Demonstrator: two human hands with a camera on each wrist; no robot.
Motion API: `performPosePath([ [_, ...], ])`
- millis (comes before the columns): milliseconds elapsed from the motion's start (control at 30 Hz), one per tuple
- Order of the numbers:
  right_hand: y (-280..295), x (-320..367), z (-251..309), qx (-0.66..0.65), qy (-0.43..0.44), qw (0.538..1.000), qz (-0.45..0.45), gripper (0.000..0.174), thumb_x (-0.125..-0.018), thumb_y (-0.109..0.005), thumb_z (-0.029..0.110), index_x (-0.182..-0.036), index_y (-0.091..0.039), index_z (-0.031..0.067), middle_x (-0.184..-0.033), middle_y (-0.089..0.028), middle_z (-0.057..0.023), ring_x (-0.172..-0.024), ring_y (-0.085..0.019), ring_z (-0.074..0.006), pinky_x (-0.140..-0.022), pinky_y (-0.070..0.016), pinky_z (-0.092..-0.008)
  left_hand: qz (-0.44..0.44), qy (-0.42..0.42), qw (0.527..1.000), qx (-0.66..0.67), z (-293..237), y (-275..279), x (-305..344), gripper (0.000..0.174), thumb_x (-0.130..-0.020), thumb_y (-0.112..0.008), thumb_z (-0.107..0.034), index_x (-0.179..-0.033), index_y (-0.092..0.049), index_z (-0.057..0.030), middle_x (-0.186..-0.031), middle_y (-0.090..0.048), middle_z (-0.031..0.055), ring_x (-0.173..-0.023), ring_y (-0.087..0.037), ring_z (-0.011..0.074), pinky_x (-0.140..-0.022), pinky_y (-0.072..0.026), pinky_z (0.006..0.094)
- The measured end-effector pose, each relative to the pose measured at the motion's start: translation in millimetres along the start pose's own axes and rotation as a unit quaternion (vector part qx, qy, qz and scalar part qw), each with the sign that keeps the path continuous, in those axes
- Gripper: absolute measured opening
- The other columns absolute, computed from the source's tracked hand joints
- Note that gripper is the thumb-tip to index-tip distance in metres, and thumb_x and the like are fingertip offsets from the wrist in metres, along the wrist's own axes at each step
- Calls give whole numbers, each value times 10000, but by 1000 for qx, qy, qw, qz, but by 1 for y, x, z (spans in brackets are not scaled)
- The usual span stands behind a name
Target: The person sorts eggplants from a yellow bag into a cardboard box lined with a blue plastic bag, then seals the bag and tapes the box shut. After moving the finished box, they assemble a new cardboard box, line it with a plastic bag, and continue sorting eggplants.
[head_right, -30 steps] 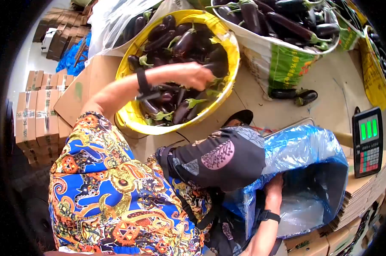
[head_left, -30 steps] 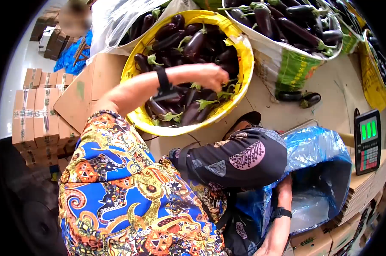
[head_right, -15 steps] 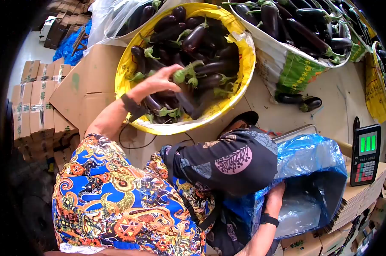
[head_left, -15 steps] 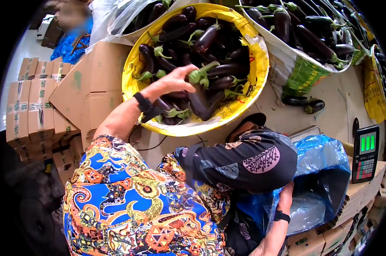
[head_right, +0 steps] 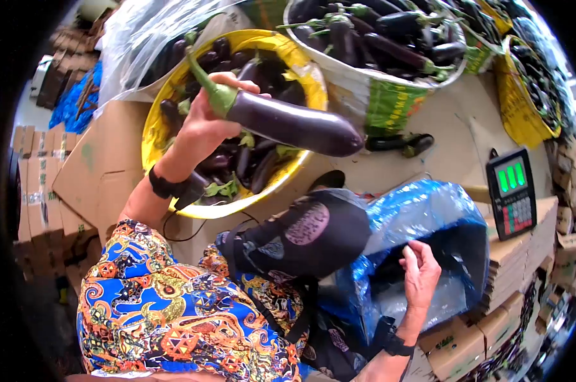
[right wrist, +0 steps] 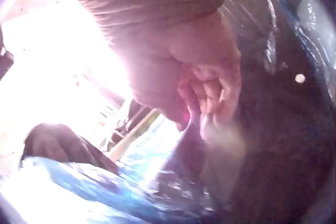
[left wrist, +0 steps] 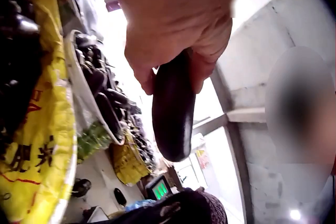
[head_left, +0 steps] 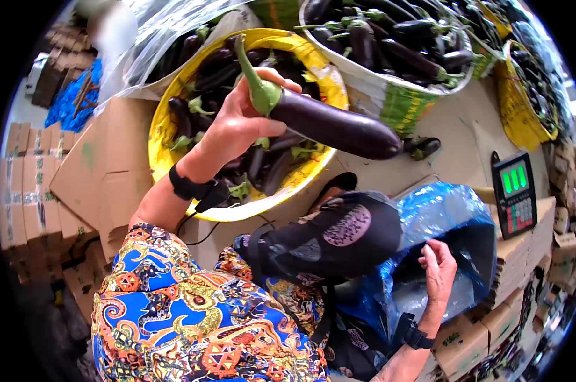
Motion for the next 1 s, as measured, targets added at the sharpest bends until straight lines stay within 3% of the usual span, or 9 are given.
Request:
performPosePath([
  [200, -30, 55, 113, -385, 74, 911, 125, 552, -932, -678, 350, -1301, -523, -31, -1143, -647, -125, -1031, -633, -180, -901, -500, -308, 160, -396, 856, -290, -29, -152, 11, 463, -672, -813, -43, -1080, -597, -61, -1125, -587, 153, -1101, -612, 353, -935, -508, 431],
  [333, -41, 68, 111, -574, 41, 806, 135, 620, -937, -643, 420, -1351, -458, -2, -1283, -573, -166, -1170, -581, -285, -1053, -437, -438, 397, -488, 719, -295, -17, -230, 50, 227, -831, -688, -192, -1053, -640, -188, -1222, -578, 114, -1214, -562, 370, -1001, -453, 501],
  [467, -14, 62, 93, -531, 52, 843, 65, 478, -957, -628, 273, -1306, -486, -20, -1222, -610, -178, -1151, -604, -299, -995, -484, -432, 505, -350, 718, -327, -10, -239, 53, 324, -887, -619, -154, -1211, -626, -167, -1328, -542, 127, -1260, -519, 316, -1037, -416, 464],
  [533, 2, 55, 65, -522, 32, 850, 64, 458, -958, -628, 267, -1292, -500, -18, -1222, -613, -173, -1165, -600, -308, -995, -482, -441, 486, -277, 775, -295, 2, -219, 50, 350, -850, -631, -68, -1200, -629, -80, -1249, -596, 152, -1086, -618, 311, -905, -503, 396],
  [667, 15, 26, -9, -549, -27, 835, 10, 345, -947, -653, 204, -1222, -557, 20, -1122, -646, -93, -1056, -633, -246, -958, -502, -419, 341, -153, 869, -325, -8, -165, 20, 354, -787, -596, 56, -1134, -633, -6, -997, -672, 113, -895, -662, 253, -812, -527, 324],
  [733, 9, 7, -46, -555, -69, 829, -14, 325, -921, -682, 144, -1205, -570, 33, -1068, -636, -78, -986, -626, -214, -928, -503, -385, 124, 92, 971, -185, 15, -115, 15, 276, -856, -570, 35, -1124, -626, 0, -981, -663, 74, -884, -643, 175, -799, -518, 287],
  [900, -19, -57, -143, -530, -131, 831, -105, 207, -914, -675, 90, -1090, -628, -9, -1000, -655, -70, -923, -625, -221, -891, -500, -372, -63, 221, 959, -168, 93, 14, 27, 227, -949, -572, -90, -1157, -631, -21, -994, -671, 49, -870, -648, 116, -793, -528, 257],
  [967, -36, -96, -207, -527, -167, 828, -91, 341, -991, -505, 108, -1305, -526, -24, -1318, -576, -130, -1231, -514, -261, -1128, -348, -401, -117, 252, 941, -193, 111, 70, 50, 227, -947, -580, -101, -1154, -631, -25, -987, -670, 47, -868, -650, 119, -788, -530, 262],
  [1000, -44, -103, -214, -515, -165, 837, -89, 342, -990, -497, 122, -1297, -534, -24, -1288, -586, -132, -1198, -529, -267, -1091, -376, -405, -141, 250, 936, -204, 119, 97, 60, 225, -946, -583, -104, -1151, -631, -27, -985, -669, 45, -866, -653, 122, -783, -531, 264],
])
Point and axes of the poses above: each hand's wrist, its own x-axis away from the middle knuckle, its own y-axis out of the back of the hand, z = x × y, the point moved 6 cm from there along -x, towards the middle knuckle
